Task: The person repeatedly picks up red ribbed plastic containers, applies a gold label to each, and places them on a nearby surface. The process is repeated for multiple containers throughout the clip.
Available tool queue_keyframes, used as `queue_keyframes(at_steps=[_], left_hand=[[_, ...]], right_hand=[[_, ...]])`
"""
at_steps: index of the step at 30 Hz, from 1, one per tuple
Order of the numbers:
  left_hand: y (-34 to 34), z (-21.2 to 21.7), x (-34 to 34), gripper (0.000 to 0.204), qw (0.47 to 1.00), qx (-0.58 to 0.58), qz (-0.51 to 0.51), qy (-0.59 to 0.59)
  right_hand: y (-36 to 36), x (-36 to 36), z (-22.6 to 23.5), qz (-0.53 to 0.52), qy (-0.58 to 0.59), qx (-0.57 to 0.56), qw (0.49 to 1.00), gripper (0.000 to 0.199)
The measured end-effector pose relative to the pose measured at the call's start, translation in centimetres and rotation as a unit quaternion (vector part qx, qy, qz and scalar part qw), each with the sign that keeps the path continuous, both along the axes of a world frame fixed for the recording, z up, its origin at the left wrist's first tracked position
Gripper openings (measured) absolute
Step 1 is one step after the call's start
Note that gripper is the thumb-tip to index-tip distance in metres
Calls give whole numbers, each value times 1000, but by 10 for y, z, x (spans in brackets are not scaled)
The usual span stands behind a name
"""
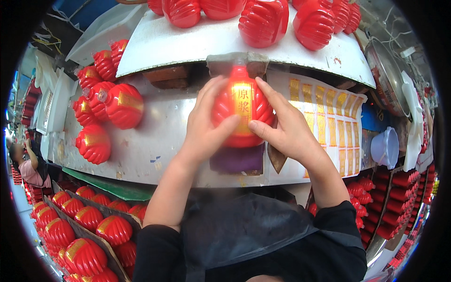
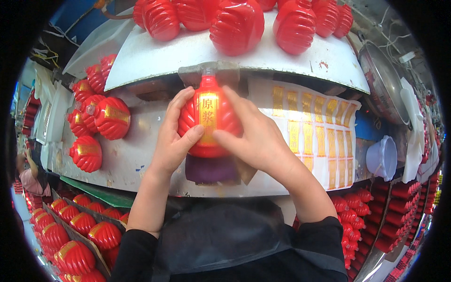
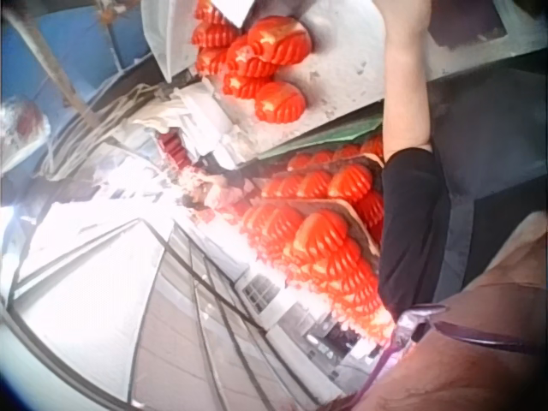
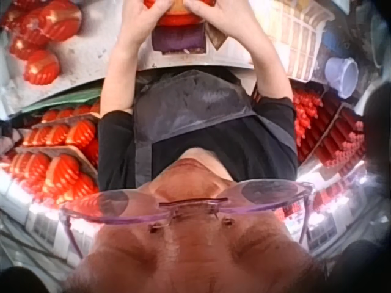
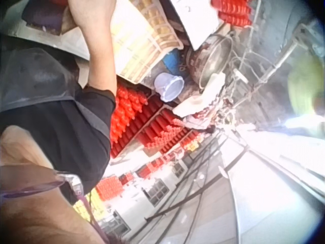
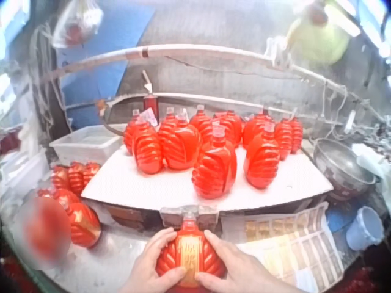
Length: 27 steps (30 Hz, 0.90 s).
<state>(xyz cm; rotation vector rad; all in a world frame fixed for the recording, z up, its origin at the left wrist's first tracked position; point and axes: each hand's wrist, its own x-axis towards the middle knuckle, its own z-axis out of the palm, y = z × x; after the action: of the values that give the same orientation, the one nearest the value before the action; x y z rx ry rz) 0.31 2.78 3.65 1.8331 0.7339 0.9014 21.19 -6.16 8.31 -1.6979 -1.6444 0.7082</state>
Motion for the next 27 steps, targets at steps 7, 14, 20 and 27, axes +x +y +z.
queue_keyframes(at_steps=[7,14,20,27], left_hand=[[2,5,0,72,1000,21,-1,11],[14,20,1,68,980,168,-7,108],[15,19,5,65,971,199,-14,135],[15,15,6,67,969,208,-8,129]], right_hand=[[1,3,4,-4,6,-14,1000,86],[7,7,16,-7,-24,47,999,56],[14,5,15,10,-52,56,997,54],[15,8,11,20,-52,58,997,57]])
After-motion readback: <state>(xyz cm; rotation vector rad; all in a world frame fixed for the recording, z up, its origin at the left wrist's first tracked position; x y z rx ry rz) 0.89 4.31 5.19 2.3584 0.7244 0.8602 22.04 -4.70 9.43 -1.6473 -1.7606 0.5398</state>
